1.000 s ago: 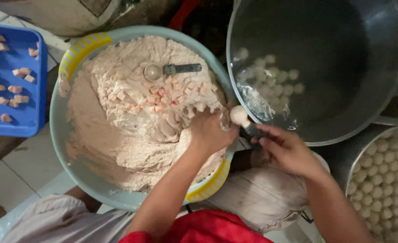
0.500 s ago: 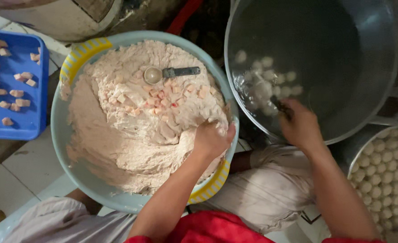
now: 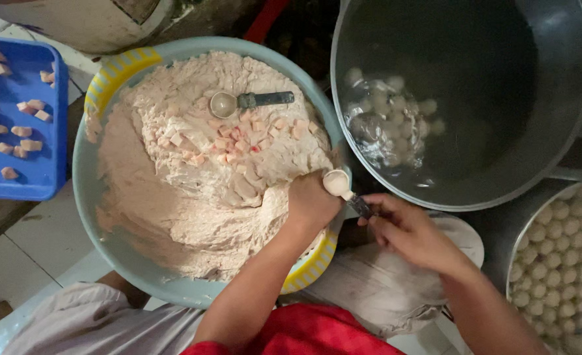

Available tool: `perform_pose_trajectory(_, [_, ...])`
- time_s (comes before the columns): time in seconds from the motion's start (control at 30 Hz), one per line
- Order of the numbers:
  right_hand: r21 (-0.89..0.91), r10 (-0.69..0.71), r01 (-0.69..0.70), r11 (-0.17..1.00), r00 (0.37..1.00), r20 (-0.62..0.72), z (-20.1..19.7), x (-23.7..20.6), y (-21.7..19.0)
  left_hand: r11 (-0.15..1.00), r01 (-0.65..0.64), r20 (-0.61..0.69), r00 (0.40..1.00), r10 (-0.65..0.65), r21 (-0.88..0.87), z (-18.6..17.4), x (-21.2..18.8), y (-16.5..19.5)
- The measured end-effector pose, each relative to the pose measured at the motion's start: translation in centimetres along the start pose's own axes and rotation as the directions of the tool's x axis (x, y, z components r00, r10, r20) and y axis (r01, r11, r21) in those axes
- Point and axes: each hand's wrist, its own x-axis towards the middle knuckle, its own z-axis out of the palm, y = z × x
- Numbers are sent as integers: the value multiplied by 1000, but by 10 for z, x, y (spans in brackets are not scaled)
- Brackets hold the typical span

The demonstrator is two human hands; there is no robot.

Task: The person sits on the floor beside large basins, scoops portions of pale meat paste with a scoop, presses pink filling cubes into each portion, and rolls the paste into balls by hand. They drop the finished balls into a water-filled basin, repeating the cycle continuously.

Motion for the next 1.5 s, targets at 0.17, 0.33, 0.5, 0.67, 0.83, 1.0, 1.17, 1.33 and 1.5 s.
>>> perform_pose_trajectory(0.17, [34,33,-27,999,981,-192,-34,13,7,973,-7,-116,993,35,232,-18,-1,17])
perform_pose_trajectory(0.33, [-575,-369,133,807,874,-316,-63,32,8,998,-59,-194,979,66,38,-11,-11,19])
perform_pose_trajectory(0.5, [-446,-163,-35,894,903,-398,-60,24,11,995,-99,-135,986,98,-2,1,-9,1])
perform_pose_trajectory(0.67, [-118,-58,42,992,989,-135,-19,0,15,968,-88,-249,968,27,-236,10,-12,2])
perform_pose_trajectory(0.83, [-214,-99,82,973,993,-70,7,-6,9,996,-27,-31,999,25,-80,7,-8,2])
perform_pose_trajectory(1.0, [85,142,-142,986,990,4,-12,2,9,998,59,1,998,-59,4,-9,-11,12])
perform_pose_trajectory(1.17, [-162,8,-55,985,961,-277,-49,14,21,969,141,-47,990,-134,205,-15,-17,21])
perform_pose_trajectory(1.33, [-632,-411,144,761,862,-297,-75,34,22,999,-14,-30,999,15,35,-15,-18,12])
perform_pose_trajectory(1.5, [-201,-19,-67,977,917,-399,-51,21,24,983,-29,-133,991,5,-181,-10,-20,6])
